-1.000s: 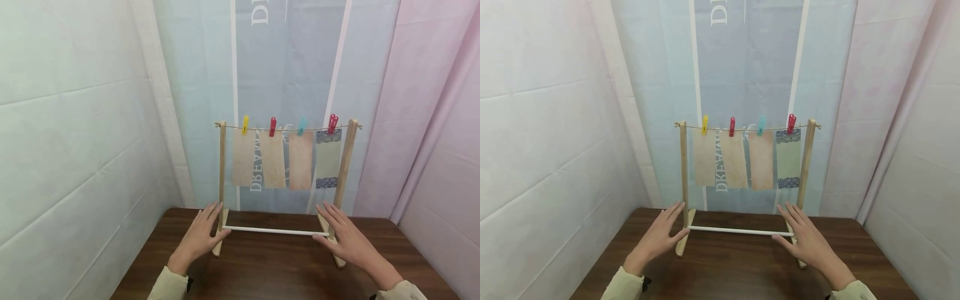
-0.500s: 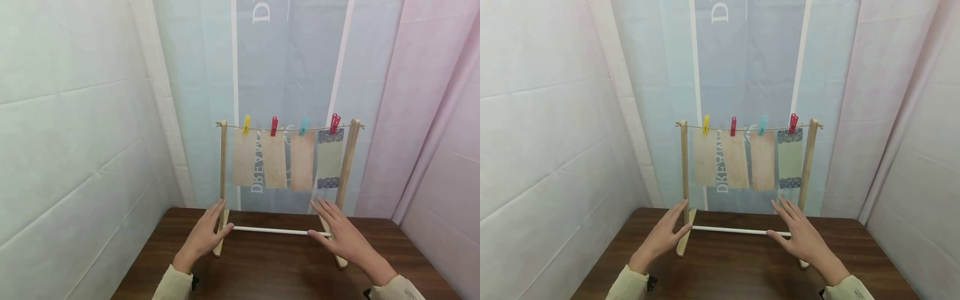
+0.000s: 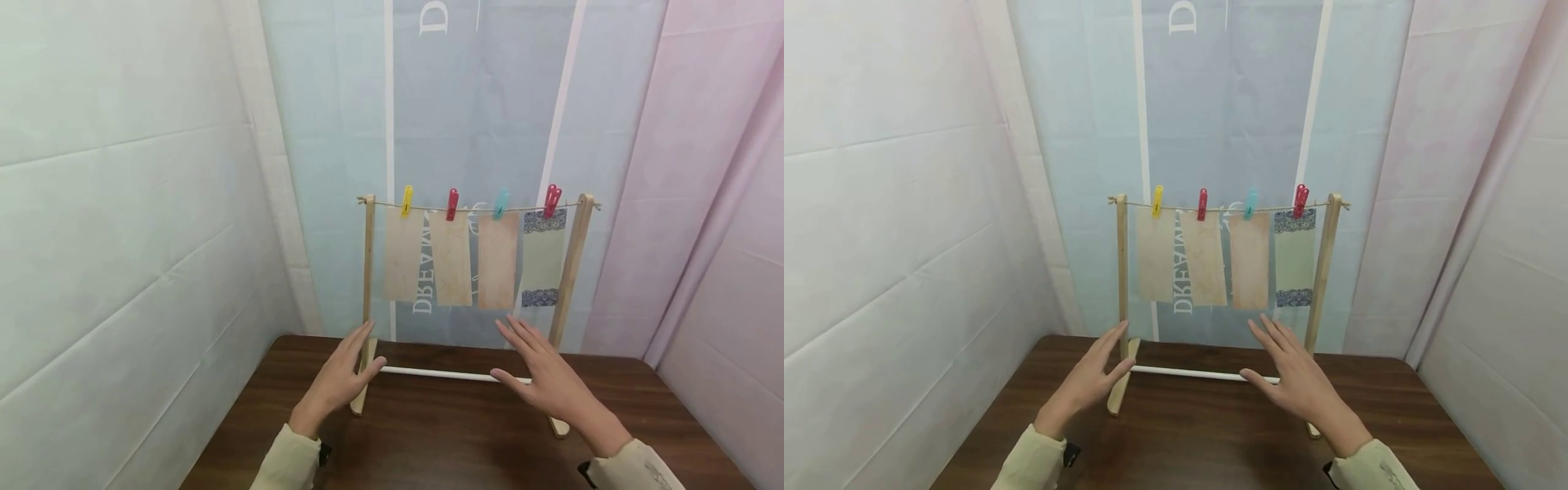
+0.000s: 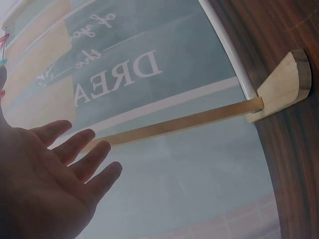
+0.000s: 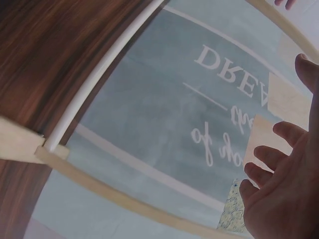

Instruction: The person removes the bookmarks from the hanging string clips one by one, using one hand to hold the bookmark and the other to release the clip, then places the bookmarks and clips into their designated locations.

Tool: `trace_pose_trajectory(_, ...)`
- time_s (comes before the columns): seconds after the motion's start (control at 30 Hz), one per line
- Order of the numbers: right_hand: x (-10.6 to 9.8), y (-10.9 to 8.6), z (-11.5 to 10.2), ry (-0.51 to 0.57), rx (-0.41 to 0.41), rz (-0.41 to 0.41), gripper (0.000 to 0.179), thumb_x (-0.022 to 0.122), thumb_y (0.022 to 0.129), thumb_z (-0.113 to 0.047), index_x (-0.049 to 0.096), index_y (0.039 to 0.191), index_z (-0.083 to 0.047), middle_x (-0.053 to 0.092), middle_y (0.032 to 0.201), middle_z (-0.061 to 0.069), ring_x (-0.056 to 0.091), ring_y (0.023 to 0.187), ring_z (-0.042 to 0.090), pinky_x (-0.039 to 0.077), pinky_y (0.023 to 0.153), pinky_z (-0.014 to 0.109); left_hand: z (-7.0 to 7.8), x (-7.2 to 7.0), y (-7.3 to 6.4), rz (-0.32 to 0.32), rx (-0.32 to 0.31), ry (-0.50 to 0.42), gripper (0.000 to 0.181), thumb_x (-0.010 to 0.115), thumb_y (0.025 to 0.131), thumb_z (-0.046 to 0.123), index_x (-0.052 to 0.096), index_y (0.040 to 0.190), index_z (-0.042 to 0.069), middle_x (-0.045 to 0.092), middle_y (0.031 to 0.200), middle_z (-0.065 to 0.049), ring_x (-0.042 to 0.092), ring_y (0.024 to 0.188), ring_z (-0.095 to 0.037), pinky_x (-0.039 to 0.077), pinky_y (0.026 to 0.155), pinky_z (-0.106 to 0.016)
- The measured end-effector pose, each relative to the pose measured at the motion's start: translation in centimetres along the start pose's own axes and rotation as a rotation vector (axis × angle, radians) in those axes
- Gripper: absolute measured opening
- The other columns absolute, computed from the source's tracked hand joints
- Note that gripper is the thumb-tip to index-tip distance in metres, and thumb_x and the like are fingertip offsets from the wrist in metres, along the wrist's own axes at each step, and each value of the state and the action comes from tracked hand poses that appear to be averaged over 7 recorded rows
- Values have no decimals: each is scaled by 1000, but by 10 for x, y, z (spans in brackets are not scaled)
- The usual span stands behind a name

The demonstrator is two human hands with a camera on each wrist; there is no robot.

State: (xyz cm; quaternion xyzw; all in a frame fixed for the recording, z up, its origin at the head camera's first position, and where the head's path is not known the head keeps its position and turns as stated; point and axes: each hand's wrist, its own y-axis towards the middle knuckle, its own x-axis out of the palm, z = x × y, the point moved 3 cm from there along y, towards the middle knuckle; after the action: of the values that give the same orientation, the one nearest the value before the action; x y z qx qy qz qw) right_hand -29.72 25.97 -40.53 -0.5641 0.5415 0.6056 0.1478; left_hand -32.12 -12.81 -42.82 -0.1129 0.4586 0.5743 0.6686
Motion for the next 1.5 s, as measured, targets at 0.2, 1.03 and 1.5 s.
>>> trace_pose_trajectory(0.2, -1, 9, -8, 24, -13, -9, 86, 69, 90, -56, 24, 159, -32, 18, 167, 6, 16, 152, 36, 25, 109, 68, 3, 0, 4, -18, -19, -49, 73, 44, 97, 68, 10, 157, 45, 18, 165, 10, 22, 151, -19, 28, 115, -58)
trace_pose_trajectory(1.03, -13, 40, -33, 2, -113, 32, 90, 72, 87, -56, 25, 159, -29, 18, 167, 5, 18, 151, 36, 29, 109, 67, 13, -5, 19, 35, -16, -191, 70, 46, 100, 60, 16, 159, 39, 20, 164, 7, 24, 150, -24, 28, 114, -61)
trace_pose_trajectory(1.5, -18, 54, -46, 17, -157, 53, 86, 68, 89, -59, 28, 159, -29, 18, 167, 0, 23, 151, 31, 31, 110, 63, 16, -3, 29, 73, -12, -275, 68, 44, 100, 62, 11, 157, 44, 15, 165, 12, 16, 152, -20, 23, 116, -60)
